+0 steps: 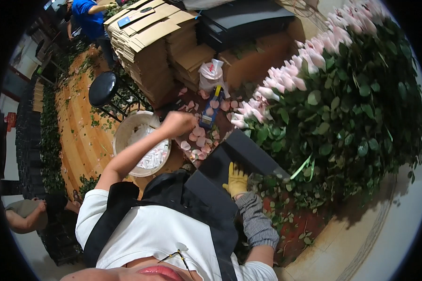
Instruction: The person picks up pink roses from a large pile, trims the stems, and places them into a black tray using a specialized holding tool. After filling the tray, they slide it into a plastic sleeve and set the finished arrangement aside.
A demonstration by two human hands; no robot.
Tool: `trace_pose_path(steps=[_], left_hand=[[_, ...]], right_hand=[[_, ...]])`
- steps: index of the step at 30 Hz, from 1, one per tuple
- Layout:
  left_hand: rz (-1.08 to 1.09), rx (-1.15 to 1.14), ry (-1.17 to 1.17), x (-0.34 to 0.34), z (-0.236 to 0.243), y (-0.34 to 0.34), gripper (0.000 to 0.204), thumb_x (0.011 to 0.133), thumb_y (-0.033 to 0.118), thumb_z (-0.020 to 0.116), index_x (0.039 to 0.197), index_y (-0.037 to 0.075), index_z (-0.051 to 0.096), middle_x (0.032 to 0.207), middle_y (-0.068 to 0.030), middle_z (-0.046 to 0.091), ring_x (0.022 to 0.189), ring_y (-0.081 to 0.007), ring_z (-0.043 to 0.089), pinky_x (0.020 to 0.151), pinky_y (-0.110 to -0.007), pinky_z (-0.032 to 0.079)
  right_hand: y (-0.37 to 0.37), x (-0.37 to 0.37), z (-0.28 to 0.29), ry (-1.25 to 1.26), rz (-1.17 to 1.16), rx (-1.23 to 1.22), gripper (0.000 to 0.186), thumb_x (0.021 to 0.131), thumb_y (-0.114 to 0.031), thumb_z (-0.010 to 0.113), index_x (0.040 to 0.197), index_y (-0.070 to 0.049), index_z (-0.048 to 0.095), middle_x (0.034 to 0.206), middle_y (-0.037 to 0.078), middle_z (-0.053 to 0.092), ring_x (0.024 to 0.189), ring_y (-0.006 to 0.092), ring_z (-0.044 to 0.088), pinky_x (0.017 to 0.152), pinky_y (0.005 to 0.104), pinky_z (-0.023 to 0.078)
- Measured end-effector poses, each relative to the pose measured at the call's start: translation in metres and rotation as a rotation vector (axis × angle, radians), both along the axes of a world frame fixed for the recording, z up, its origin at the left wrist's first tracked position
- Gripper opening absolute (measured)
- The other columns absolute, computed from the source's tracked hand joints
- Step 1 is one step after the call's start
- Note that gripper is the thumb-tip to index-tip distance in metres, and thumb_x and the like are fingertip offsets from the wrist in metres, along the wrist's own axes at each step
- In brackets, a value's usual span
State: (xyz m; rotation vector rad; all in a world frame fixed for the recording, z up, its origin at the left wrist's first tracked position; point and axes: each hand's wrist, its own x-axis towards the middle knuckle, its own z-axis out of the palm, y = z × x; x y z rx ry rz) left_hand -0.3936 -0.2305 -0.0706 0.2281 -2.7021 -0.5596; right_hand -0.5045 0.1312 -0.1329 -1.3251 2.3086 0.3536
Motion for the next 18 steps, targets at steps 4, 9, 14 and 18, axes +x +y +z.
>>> trace_pose_path(steps=[4, 9, 14, 18], left_hand=[[0.356, -0.140, 0.359, -0.058, 0.051, -0.107, 0.028, 0.093, 0.021, 0.064, 0.117, 0.007, 0.067, 0.102, -0.0145, 0.069, 0.092, -0.0334, 0.067, 0.076, -0.040, 0.056], [0.332, -0.384, 0.269, -0.121, 0.018, -0.161, 0.063, 0.090, 0.014, 0.066, 0.147, 0.001, 0.042, 0.141, -0.0211, 0.056, 0.132, -0.0368, 0.053, 0.107, -0.045, 0.045], [0.386, -0.221, -0.130, -0.147, 0.008, -0.147, 0.059, 0.089, 0.022, 0.070, 0.139, -0.001, 0.051, 0.136, -0.0198, 0.057, 0.132, -0.0351, 0.050, 0.112, -0.050, 0.039], [0.414, -0.246, -0.274, -0.149, 0.033, -0.149, 0.051, 0.086, 0.031, 0.076, 0.127, 0.003, 0.063, 0.126, -0.0176, 0.058, 0.124, -0.0348, 0.054, 0.107, -0.051, 0.043]], right_hand=[[0.004, -0.004, -0.004, 0.008, 0.021, -0.005, 0.116, 0.080, -0.053, 0.078, 0.163, -0.004, 0.012, 0.168, 0.017, 0.019, 0.152, 0.0380, 0.022, 0.121, 0.0539, 0.023], [0.001, -0.006, 0.004, -0.046, -0.031, 0.083, 0.117, 0.081, -0.053, 0.078, 0.163, -0.007, 0.009, 0.168, 0.015, 0.018, 0.151, 0.0360, 0.024, 0.121, 0.0484, 0.026], [0.005, -0.006, 0.006, 0.020, 0.003, 0.090, 0.118, 0.081, -0.054, 0.078, 0.163, -0.004, 0.007, 0.166, 0.019, 0.021, 0.146, 0.0376, 0.034, 0.118, 0.0448, 0.033], [-0.002, -0.007, 0.012, -0.006, -0.005, 0.090, 0.117, 0.081, -0.053, 0.078, 0.163, -0.004, 0.010, 0.166, 0.019, 0.021, 0.145, 0.0378, 0.034, 0.118, 0.0445, 0.033]])
